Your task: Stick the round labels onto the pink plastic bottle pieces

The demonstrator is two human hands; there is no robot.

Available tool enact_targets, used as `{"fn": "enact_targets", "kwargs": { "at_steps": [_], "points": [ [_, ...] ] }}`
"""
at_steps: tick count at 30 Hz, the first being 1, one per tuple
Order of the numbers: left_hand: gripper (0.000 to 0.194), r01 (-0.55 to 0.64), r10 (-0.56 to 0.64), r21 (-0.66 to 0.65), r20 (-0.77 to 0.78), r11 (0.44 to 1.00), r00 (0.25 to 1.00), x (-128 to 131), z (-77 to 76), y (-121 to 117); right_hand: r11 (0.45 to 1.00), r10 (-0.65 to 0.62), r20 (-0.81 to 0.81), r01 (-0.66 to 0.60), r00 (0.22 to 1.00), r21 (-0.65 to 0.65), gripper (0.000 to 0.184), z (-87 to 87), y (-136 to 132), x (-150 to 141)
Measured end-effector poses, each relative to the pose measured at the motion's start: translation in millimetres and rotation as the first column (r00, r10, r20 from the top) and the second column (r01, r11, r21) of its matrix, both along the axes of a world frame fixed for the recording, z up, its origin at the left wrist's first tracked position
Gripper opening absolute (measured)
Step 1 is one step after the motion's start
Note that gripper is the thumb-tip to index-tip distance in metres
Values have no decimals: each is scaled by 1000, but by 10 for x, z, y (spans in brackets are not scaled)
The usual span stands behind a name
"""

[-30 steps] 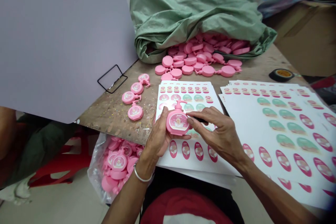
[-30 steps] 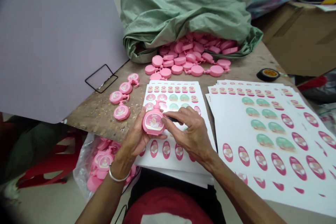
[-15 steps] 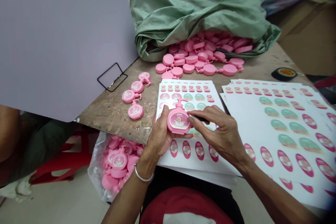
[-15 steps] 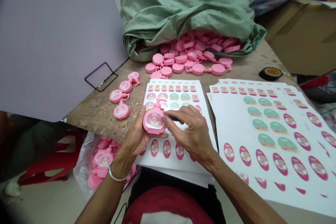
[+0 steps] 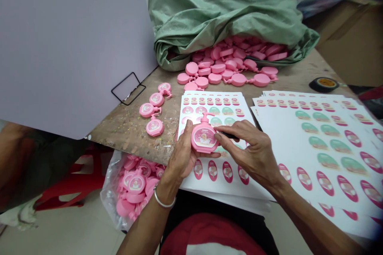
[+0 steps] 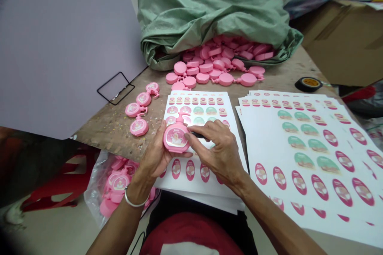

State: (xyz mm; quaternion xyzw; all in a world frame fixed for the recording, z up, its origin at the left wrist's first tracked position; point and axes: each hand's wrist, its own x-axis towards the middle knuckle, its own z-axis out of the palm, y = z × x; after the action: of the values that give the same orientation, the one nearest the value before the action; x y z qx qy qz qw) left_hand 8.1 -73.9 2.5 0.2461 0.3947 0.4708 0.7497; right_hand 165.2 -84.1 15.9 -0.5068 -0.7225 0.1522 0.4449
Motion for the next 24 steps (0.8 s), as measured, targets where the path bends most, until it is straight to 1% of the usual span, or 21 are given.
{"fn": "enact_targets", "kwargs": {
  "at_steps": [9,18,24],
  "points": [
    [47,5,-5,2,2,1000,1000,-9,-11,7,1000,-3,20,2,1000,22,14,3,9,-1],
    [50,32,-32,20,-18,999,999,-32,36,7,1000,-10,16,9,1000,27,13,27,18,-5],
    [52,41,-40,25,-14,999,999,-38,36,-1,1000,-4,14,4,1000,30,13,30,4,3]
  ]
}}
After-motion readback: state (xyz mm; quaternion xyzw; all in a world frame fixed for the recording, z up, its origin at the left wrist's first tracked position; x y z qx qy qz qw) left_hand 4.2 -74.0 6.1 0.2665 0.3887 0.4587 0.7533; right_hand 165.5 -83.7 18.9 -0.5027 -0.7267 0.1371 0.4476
